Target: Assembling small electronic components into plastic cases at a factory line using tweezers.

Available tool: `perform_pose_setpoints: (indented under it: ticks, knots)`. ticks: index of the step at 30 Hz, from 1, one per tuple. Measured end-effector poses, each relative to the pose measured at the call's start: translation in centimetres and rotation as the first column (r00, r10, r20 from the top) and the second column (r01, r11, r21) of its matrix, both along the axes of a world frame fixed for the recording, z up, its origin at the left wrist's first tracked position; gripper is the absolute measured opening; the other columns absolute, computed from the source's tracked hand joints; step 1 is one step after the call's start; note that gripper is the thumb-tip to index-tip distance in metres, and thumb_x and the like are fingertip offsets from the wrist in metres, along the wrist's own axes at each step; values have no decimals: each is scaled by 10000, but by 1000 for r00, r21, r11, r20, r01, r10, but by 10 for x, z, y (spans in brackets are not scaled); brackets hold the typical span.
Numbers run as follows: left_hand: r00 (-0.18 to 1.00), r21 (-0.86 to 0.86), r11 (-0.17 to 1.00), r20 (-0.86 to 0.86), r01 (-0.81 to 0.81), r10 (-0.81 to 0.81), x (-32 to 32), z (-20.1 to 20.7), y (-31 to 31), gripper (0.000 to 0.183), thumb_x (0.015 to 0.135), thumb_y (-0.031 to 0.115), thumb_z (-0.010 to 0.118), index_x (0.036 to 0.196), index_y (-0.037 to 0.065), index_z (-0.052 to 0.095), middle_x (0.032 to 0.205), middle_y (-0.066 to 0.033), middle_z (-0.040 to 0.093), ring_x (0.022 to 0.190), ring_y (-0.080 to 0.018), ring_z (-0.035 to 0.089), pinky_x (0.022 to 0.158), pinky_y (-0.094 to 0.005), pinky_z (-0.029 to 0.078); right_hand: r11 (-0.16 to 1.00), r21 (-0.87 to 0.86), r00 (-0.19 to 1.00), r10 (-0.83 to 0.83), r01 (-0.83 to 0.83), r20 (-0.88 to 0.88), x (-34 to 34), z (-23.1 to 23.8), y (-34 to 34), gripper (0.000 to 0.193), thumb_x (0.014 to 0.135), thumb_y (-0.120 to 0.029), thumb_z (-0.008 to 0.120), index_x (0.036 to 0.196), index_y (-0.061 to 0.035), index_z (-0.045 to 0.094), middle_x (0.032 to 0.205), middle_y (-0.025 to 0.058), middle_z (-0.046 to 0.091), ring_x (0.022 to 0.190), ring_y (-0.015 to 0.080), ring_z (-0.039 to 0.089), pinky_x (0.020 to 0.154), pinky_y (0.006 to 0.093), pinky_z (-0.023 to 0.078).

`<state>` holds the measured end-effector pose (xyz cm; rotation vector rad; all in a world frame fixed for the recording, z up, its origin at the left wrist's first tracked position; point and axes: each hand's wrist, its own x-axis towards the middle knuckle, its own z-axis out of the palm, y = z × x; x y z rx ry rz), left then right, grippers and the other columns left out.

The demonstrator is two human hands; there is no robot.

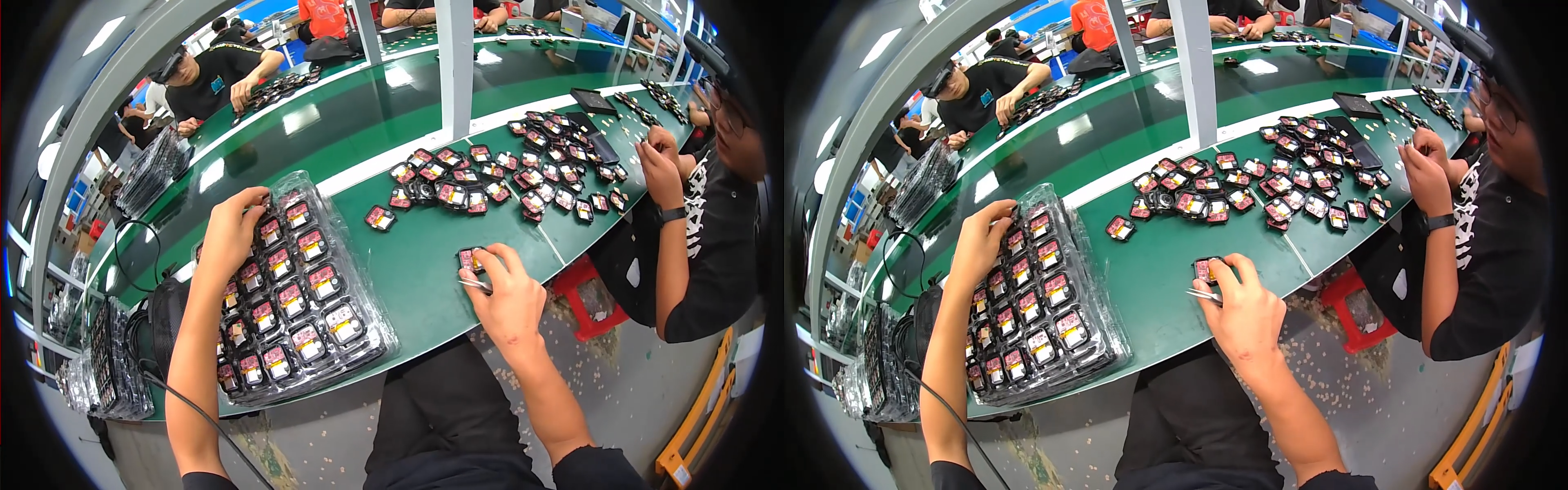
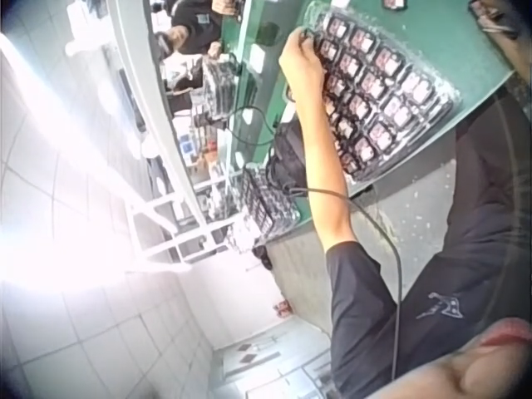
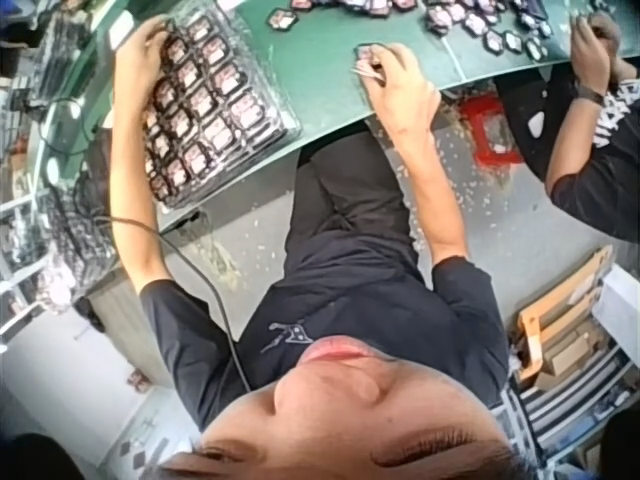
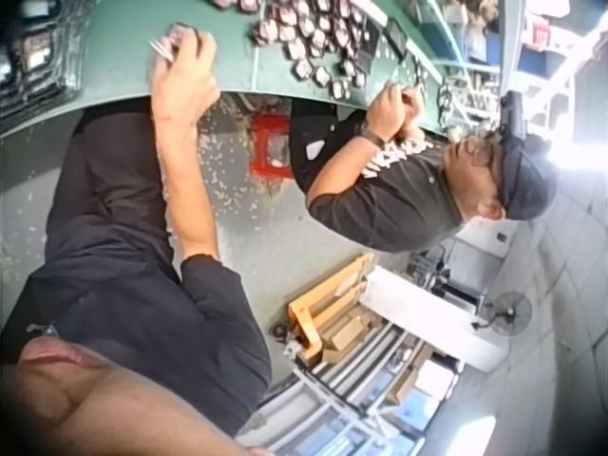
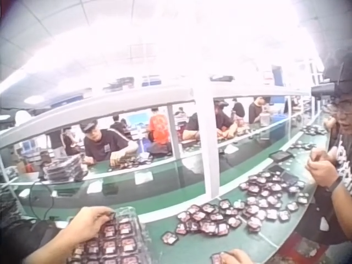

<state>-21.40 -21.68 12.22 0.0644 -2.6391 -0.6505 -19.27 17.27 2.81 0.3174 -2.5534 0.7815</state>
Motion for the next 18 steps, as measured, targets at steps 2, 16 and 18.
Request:
perform_pose_setpoints:
  ticks: [2,16,18]
  knots:
    - [999,-74,996,10,40,-39,-2,0,-7,192,946,51,664,1106,-25,738,1038,-212,750,956,-362,725,899,-401,544,1000,13,1000,3,-3,-7,1,0,1,300,856,-323,817,1084,-142,743,1151,32,695,633,279,702,570,398,553]
    - [989,-128,987,120,99,-83,-7,4,-15,232,930,64,700,1138,-27,746,1110,-187,721,1001,-354,700,904,-386,532,1000,10,1000,10,-10,-15,0,-1,0,288,864,-323,813,1074,-138,745,1151,46,697,623,283,702,561,402,548]
    - [989,-139,985,120,102,-86,-7,6,-13,231,929,65,704,1137,-26,747,1106,-185,721,990,-355,700,896,-388,534,1000,11,1000,10,-10,-22,-1,-1,0,287,864,-324,814,1073,-139,745,1152,46,697,625,285,703,559,405,548]
